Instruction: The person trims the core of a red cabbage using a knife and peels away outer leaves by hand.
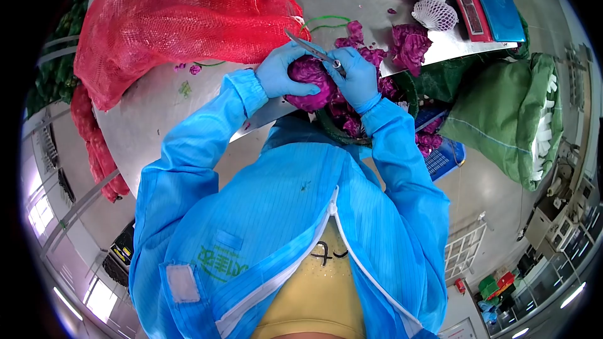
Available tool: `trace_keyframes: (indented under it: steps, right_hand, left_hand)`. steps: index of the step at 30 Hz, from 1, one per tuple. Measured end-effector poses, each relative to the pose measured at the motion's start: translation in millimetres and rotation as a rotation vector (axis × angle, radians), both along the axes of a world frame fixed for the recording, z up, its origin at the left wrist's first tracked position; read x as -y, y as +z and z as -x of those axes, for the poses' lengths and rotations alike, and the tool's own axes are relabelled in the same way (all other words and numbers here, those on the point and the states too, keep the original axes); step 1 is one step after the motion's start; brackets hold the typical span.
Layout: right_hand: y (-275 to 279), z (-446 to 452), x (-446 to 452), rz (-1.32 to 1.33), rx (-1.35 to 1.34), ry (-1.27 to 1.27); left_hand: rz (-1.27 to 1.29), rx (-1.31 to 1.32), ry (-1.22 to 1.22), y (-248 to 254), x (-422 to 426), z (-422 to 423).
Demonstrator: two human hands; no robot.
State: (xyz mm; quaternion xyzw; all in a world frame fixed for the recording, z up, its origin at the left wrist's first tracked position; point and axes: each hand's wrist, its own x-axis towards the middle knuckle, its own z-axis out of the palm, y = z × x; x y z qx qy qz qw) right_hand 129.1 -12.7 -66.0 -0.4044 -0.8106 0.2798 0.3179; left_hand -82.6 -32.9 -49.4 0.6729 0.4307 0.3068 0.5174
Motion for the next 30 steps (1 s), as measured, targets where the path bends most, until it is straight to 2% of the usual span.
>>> trace_keyframes:
  steps: [1,4,8,10,11,12,14,15,16,18,20,22,24,26,28,30]
  right_hand:
    - [2,0,1,-0.008,-0.004,-0.006]
    - [4,0,0,-0.082,0.043,0.029]
    - [1,-7,-2,-0.004,0.04,0.045]
    - [-4,-12,-2,0.1,-0.086,-0.133]
    - [9,-11,-1,0.259,-0.157,-0.24]
    - [7,-11,-1,0.261,-0.154,-0.241]
    - [5,-6,-4,0.484,-0.575,-0.233]
    - [11,-7,-4,0.594,-0.553,-0.199]
    - [16,-6,-7,0.595,-0.553,-0.202]
    - [17,-4,-18,0.44,-0.129,-0.036]
    - [9,-3,-33,0.499,-0.102,0.029]
    - [0,-3,-45,0.721,-0.232,0.267]
    - [5,-4,-52,0.752,-0.215,0.334]
    - [8,-5,-59,0.636,-0.045,0.387]
    - [12,-6,-55,0.61,0.004,0.392]
    - [18,-6,-48,0.351,0.082,0.352]
  left_hand:
    - [-0.069,-0.029,-0.006,-2,0,0]
    - [-0.051,-0.039,-0.026,2,-3,-1]
    - [-0.1,-0.029,0.004,-1,-3,-1]
    - [-0.149,-0.053,0.047,-4,-3,3]
    - [-0.159,-0.053,0.047,-4,-3,5]
    - [-0.157,-0.05,0.047,-5,-2,5]
    - [-0.136,-0.037,0.051,-6,-1,6]
    - [-0.134,-0.037,0.05,-4,-1,6]
    - [-0.11,-0.05,0.053,-1,-1,5]
    - [-0.086,-0.063,0.05,1,0,5]
    - [0.029,-0.03,0.08,-1,0,5]
    - [0.032,-0.017,0.071,0,0,4]
    - [0.035,-0.004,0.067,0,-1,3]
    - [0.055,0.033,0.08,0,1,1]
    - [0.071,0.041,0.082,-1,1,1]
    - [0.104,0.041,0.05,-4,0,4]
